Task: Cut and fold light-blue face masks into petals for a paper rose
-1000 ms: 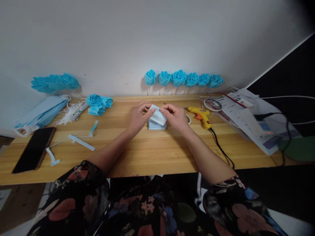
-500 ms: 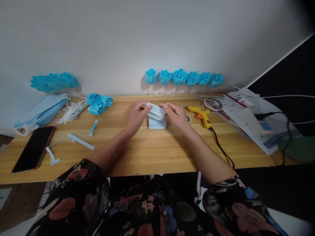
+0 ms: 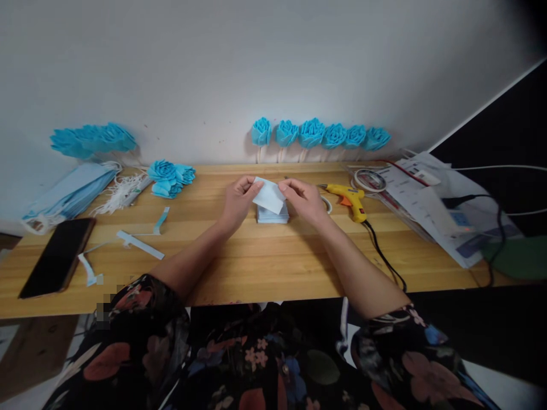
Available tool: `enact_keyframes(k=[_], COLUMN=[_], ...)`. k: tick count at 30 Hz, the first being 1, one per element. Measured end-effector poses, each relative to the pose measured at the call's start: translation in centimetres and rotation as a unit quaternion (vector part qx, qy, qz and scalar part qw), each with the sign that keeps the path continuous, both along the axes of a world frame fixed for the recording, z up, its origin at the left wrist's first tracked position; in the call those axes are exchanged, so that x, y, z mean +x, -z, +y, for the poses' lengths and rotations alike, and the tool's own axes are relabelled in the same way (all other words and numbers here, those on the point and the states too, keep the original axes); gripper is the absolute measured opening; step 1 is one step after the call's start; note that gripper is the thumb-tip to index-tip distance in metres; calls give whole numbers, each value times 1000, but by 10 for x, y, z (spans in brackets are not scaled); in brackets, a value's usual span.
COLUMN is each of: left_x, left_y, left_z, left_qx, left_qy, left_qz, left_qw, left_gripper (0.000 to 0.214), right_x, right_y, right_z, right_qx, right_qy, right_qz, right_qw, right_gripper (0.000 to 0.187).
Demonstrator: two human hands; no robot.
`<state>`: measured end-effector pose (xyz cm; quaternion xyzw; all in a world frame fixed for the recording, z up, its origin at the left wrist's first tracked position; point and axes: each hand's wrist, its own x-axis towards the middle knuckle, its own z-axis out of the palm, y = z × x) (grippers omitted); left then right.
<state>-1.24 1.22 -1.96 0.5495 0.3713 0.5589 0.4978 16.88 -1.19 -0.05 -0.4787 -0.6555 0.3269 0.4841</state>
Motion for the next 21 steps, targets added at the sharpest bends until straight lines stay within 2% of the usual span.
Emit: enact_keyframes(k=[4, 8, 12, 16, 21], left_x=[3, 4, 3, 4, 4], left_y=[-3, -5, -4, -4, -6], left_z=[-8, -12, -11, -12, -14], left_qx=[2, -33, -58, -53, -55], left_qy=[19, 57, 88, 84, 81], left_qz=[34, 58, 108, 105, 110], left_qw=[999, 996, 989, 990, 989], left_gripper=[26, 27, 35, 43, 43], right_x=[-2, -2, 2, 6, 7], right_y=[1, 3, 3, 4, 6], right_z=[-1, 0, 2, 5, 6], right_qx=[-4, 3, 17, 28, 31], right_qy=[4, 27, 43, 50, 44], right_qz=[11, 15, 20, 21, 20], right_qw=[1000, 1000, 999, 998, 998], right_gripper=[29, 25, 25, 25, 25])
